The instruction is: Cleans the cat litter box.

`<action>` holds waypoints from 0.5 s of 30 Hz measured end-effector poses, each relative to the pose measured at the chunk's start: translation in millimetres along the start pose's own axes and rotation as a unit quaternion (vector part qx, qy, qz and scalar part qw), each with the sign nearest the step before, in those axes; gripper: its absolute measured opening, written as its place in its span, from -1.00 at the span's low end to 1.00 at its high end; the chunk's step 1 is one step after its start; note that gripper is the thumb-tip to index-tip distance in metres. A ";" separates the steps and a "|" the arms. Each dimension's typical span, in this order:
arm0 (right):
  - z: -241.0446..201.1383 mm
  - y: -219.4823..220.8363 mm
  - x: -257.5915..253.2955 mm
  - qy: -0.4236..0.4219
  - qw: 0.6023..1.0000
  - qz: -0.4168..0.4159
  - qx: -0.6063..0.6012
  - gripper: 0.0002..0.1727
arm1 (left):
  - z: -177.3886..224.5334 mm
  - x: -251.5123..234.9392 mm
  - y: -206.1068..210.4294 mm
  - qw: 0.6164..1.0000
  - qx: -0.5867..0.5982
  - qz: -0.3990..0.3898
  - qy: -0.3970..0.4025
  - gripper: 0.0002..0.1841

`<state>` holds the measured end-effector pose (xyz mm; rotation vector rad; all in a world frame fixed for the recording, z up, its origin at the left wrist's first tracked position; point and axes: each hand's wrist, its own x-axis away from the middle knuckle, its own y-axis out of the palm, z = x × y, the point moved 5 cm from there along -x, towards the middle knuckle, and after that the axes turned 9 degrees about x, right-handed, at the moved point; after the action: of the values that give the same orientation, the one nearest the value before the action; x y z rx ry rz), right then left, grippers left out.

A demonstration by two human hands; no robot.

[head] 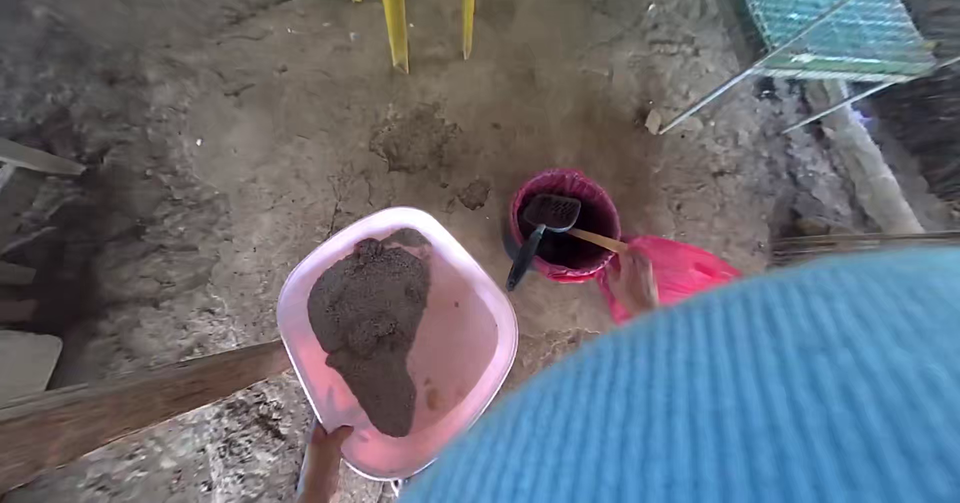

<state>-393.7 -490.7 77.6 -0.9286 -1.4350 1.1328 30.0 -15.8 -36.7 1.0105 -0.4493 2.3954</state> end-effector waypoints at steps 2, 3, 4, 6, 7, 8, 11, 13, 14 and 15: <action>4.9 16.4 -63.6 -0.026 0.997 -0.023 0.068 -0.39 | -7.1 -25.8 14.8 0.999 -0.045 0.008 0.027 -0.46; 2.7 29.1 -86.3 -0.024 0.995 -0.044 0.092 -0.37 | -9.7 -32.6 26.7 0.996 -0.074 0.018 0.052 -0.53; -2.0 43.9 -103.6 -0.021 0.991 -0.063 0.114 -0.40 | -9.1 -36.9 42.4 0.993 -0.091 0.037 0.070 -0.58; -11.6 65.8 -116.6 0.001 0.983 -0.093 0.157 -0.54 | 6.4 -43.8 82.0 0.988 -0.131 -0.024 -0.080 -0.53; -17.8 67.6 -115.1 0.011 0.980 -0.097 0.174 -0.58 | 3.5 -57.6 99.3 0.986 -0.127 -0.051 -0.100 -0.51; -23.3 66.6 -112.1 0.018 0.979 -0.093 0.181 -0.62 | -10.7 -83.8 113.0 0.993 -0.114 -0.021 -0.015 -0.54; -32.1 36.8 -104.6 0.003 0.978 -0.076 0.196 -0.66 | -11.8 -144.5 142.5 0.978 -0.187 -0.084 0.048 -0.46; -25.4 -1.4 -85.3 0.004 0.977 -0.072 0.198 -0.60 | 0.4 -159.3 150.1 0.957 -0.259 -0.110 0.069 -0.44; -15.2 -21.7 -71.7 0.002 0.976 -0.068 0.208 -0.59 | 10.2 -156.8 151.1 0.947 -0.282 -0.120 0.102 -0.42; -7.1 -48.1 -51.4 -0.004 0.972 -0.069 0.226 -0.61 | 21.6 -149.1 152.1 0.934 -0.296 -0.126 0.154 -0.42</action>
<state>-377.0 -550.8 111.1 -0.4958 -1.1569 1.2861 46.7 -198.0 -147.7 0.3852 -0.8038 1.9494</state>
